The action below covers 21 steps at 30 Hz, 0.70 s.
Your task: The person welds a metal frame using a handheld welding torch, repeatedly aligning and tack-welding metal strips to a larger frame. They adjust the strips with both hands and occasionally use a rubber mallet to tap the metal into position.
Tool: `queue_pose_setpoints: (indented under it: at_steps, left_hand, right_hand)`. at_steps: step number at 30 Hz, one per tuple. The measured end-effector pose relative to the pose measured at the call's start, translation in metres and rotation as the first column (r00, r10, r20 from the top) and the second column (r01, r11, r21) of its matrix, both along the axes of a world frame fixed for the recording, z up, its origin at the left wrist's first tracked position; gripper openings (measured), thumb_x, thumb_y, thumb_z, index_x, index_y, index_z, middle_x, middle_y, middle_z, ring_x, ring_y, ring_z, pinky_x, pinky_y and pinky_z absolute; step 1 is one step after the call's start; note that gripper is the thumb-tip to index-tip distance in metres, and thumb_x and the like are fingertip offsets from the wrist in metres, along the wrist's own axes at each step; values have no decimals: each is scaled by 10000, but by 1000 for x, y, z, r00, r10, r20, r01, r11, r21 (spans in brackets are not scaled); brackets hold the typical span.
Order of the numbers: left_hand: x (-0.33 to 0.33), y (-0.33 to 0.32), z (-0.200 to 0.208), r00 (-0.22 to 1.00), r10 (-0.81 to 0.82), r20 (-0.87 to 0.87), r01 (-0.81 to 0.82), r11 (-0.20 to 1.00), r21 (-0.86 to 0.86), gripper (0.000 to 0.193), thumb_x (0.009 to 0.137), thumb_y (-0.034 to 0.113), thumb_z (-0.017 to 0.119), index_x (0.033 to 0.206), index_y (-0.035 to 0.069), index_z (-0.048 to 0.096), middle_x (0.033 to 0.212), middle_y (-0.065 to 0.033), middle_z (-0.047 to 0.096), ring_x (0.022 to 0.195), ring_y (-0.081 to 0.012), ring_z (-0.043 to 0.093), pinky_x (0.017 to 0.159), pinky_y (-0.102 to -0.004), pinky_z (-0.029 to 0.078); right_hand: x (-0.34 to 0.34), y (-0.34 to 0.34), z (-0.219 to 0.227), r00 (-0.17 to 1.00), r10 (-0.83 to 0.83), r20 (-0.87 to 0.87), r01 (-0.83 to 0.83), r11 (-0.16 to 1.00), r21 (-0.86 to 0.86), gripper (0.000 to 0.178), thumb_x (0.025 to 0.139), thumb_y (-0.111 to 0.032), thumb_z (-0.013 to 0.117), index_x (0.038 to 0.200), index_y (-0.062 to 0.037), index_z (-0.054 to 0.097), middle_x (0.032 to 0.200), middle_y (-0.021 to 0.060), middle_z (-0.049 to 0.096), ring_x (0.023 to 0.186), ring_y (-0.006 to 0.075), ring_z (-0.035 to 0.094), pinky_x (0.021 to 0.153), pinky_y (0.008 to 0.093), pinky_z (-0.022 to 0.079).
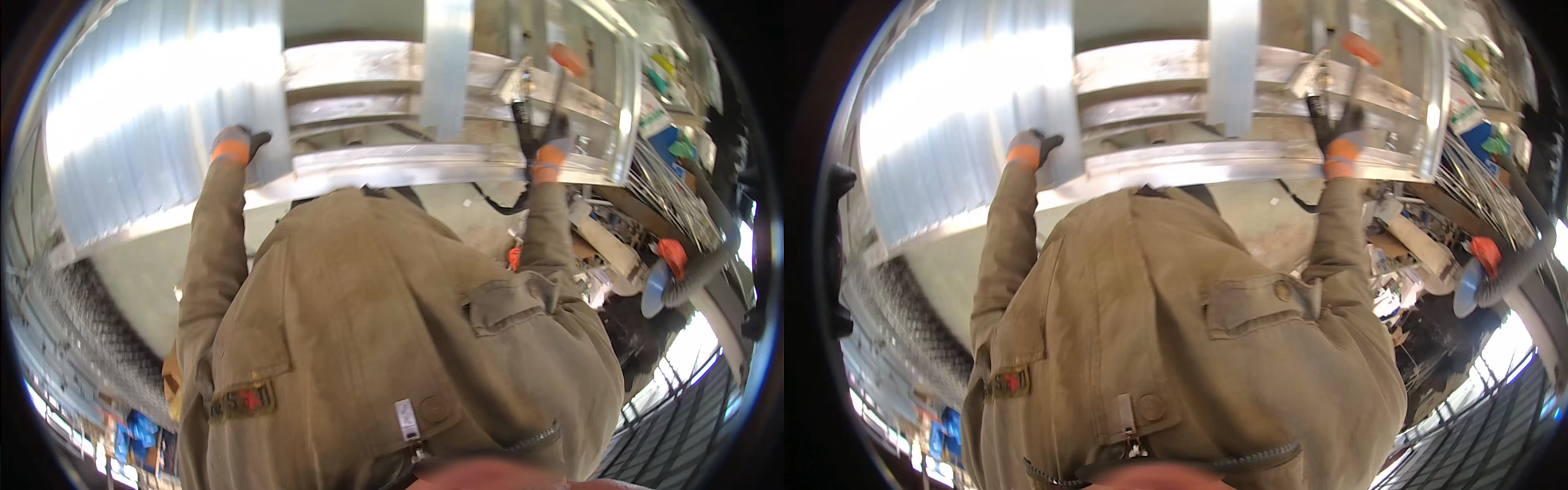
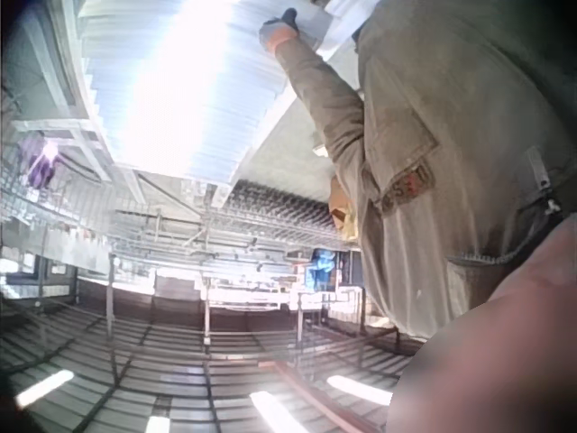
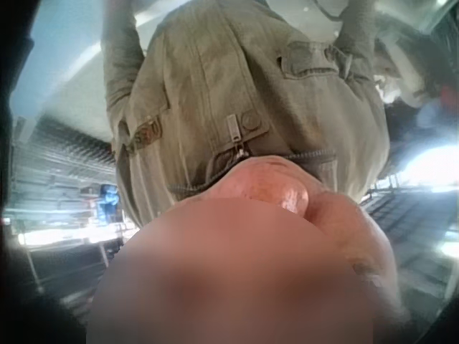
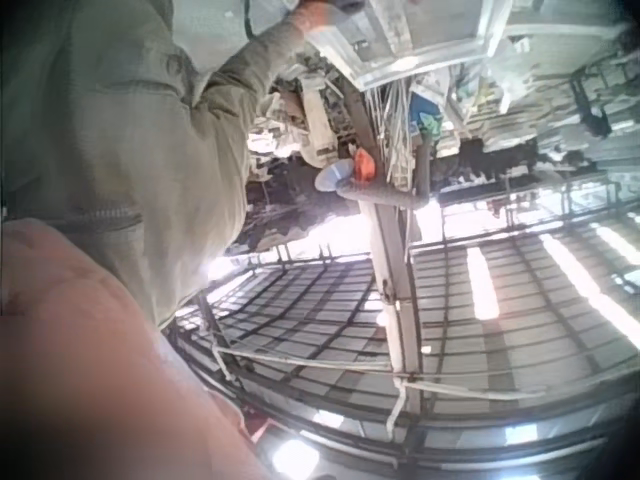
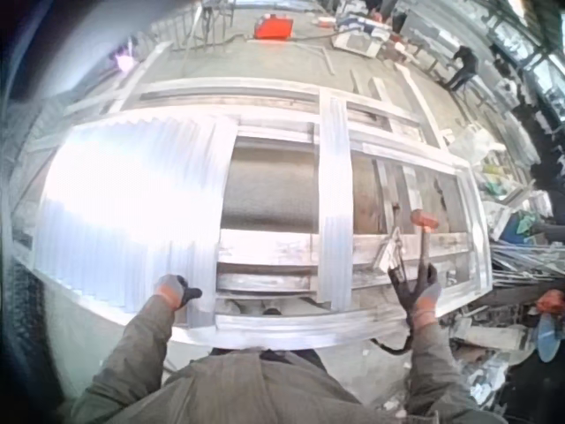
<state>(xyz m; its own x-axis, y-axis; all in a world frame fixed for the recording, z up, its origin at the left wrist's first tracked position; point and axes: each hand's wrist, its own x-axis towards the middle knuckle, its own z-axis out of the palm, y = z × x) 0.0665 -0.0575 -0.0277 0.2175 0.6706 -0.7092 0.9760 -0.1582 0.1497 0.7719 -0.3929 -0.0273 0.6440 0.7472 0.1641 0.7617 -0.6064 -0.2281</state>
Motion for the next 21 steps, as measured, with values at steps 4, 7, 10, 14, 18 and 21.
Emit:
queue_pose_setpoints:
  at_steps: [4, 7, 10, 14, 18, 21]
  left_hand:
    - [-5, -3, -3, 999, 35, -39, -35, 999, -11, 733, 911, 695, 766, 1238, 41, 822, 1305, -231, 780, 1242, -438, 717, 1094, -508, 548]
    - [-3, -2, -9, 950, 304, -75, -310, 946, -92, 807, 838, 668, 860, 1370, 67, 779, 1384, -179, 771, 1318, -390, 702, 1143, -486, 537]
    - [-1, -3, -13, 947, 300, -118, -303, 953, -10, 754, 793, 668, 924, 1240, 73, 805, 805, -21, 745, 621, -153, 636, 636, -346, 551]
    - [-2, -4, -15, 936, 326, -129, -331, 944, -14, 757, 792, 658, 927, 1262, 80, 788, 934, -54, 755, 787, -212, 657, 762, -377, 547]
    - [-5, -2, -18, 912, 382, -147, -398, 912, -98, 863, 780, 657, 920, 1418, 99, 756, 1326, -153, 801, 1263, -366, 734, 1128, -476, 554]
    - [-7, 0, -21, 892, 419, -172, -442, 888, -128, 878, 761, 672, 930, 1409, 104, 762, 1311, -151, 806, 1248, -354, 740, 1114, -471, 562]
  right_hand:
    - [135, -65, -55, 985, 23, 172, 49, 914, -403, 444, 1150, -310, 508, 1535, -133, 643, 1220, 228, 783, 1005, 438, 774, 824, 535, 603]
    - [157, -80, -85, 925, -306, -227, 269, 946, -180, 592, 1108, -566, 567, 1309, -56, 791, 1165, 263, 802, 1038, 452, 761, 893, 535, 557]
    - [153, -79, -96, 931, -328, -158, 306, 940, -149, 648, 1099, -598, 543, 1326, -40, 781, 1165, 270, 800, 1126, 492, 736, 939, 545, 556]
    - [119, -68, -70, 888, -402, -221, 353, 907, -232, 719, 1056, -645, 585, 1447, -58, 725, 1230, 265, 798, 1155, 452, 750, 987, 528, 554]
    - [39, -27, -17, 979, -202, -14, 201, 979, -40, 645, 1067, -544, 659, 1465, -40, 708, 1288, 279, 764, 1187, 407, 734, 1021, 476, 559]
    - [-29, -2, 5, 980, 125, -155, -113, 990, 81, 528, 1062, -355, 751, 1449, -1, 691, 1268, 260, 752, 1196, 409, 714, 1028, 488, 557]
